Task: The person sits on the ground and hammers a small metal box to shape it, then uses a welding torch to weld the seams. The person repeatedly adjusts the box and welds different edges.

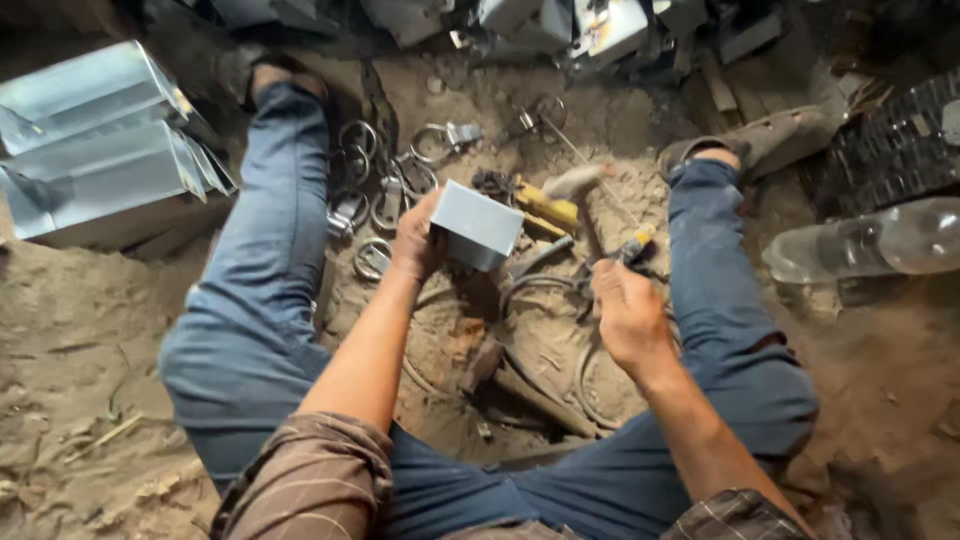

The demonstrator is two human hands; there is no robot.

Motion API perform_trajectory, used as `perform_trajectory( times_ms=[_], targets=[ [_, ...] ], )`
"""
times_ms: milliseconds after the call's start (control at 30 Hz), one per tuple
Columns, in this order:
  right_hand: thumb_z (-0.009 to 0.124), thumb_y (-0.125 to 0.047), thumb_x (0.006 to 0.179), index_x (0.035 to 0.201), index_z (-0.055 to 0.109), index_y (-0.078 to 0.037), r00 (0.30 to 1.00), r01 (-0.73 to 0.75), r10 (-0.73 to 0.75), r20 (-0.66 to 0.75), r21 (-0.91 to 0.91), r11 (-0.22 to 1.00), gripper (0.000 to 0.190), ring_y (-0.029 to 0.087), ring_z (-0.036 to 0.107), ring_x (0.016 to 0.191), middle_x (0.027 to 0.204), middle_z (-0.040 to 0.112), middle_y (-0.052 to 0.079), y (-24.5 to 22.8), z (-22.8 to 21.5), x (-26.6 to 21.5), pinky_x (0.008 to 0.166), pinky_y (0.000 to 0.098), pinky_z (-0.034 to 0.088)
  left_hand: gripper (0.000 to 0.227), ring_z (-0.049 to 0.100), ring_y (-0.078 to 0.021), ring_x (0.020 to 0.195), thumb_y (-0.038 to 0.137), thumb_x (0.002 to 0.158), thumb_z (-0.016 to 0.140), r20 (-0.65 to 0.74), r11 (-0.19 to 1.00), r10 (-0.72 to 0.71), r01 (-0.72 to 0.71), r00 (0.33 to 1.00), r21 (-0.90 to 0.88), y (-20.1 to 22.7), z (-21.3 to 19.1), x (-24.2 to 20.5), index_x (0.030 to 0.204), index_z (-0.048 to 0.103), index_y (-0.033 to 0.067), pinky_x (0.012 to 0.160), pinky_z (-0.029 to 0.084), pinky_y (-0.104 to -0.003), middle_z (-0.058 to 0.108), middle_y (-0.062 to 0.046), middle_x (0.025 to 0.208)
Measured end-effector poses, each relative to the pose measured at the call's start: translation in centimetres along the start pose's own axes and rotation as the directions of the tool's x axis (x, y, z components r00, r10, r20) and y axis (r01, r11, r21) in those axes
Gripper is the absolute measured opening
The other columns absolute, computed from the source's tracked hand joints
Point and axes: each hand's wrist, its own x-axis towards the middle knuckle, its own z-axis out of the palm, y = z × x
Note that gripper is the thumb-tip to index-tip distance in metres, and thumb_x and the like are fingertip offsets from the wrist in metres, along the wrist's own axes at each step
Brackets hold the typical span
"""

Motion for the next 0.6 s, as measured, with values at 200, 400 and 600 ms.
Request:
perform_trajectory(
  times_ms=[200,400,600],
  targets=[
    [0.045,-0.037,0.110,0.090,0.066,-0.001,0.980,0.194,-0.201,-0.012,-0.196,0.961,0.046,0.033,0.059,0.064,0.072,0.062,0.019,0.6,1.7,-0.5,0.057,0.0416,0.044,0.036,0.071,-0.0322,0.112,-0.003,0.094,0.054,0.071,0.983,-0.166,0.171,0.984,-0.072,0.3,-0.1,-0.6,0.126,0.065,0.0097,0.096,0.055,-0.033,0.071,-0.012,0.118],
    [0.051,-0.036,0.102,0.097,0.066,-0.003,0.989,0.128,-0.138,-0.049,-0.166,0.978,0.037,0.041,0.065,0.065,0.070,0.062,0.025,-1.2,0.8,-2.4,0.058,0.0469,0.048,0.040,0.068,-0.0357,0.114,-0.001,0.089,0.055,0.015,1.000,-0.020,0.020,1.000,0.012,-0.1,0.0,-0.3,0.128,0.062,0.0055,0.098,0.054,-0.036,0.069,-0.016,0.121],
    [0.049,-0.033,0.106,0.091,0.065,-0.003,0.988,0.153,-0.148,0.038,-0.263,0.952,0.038,0.043,0.061,0.064,0.069,0.060,0.024,-2.2,1.7,-2.4,0.056,0.0482,0.045,0.037,0.073,-0.0315,0.110,-0.002,0.091,0.054,0.077,0.977,-0.179,0.186,0.981,-0.100,0.7,0.1,-0.5,0.124,0.066,0.0093,0.096,0.056,-0.035,0.073,-0.012,0.116]
  ],
)
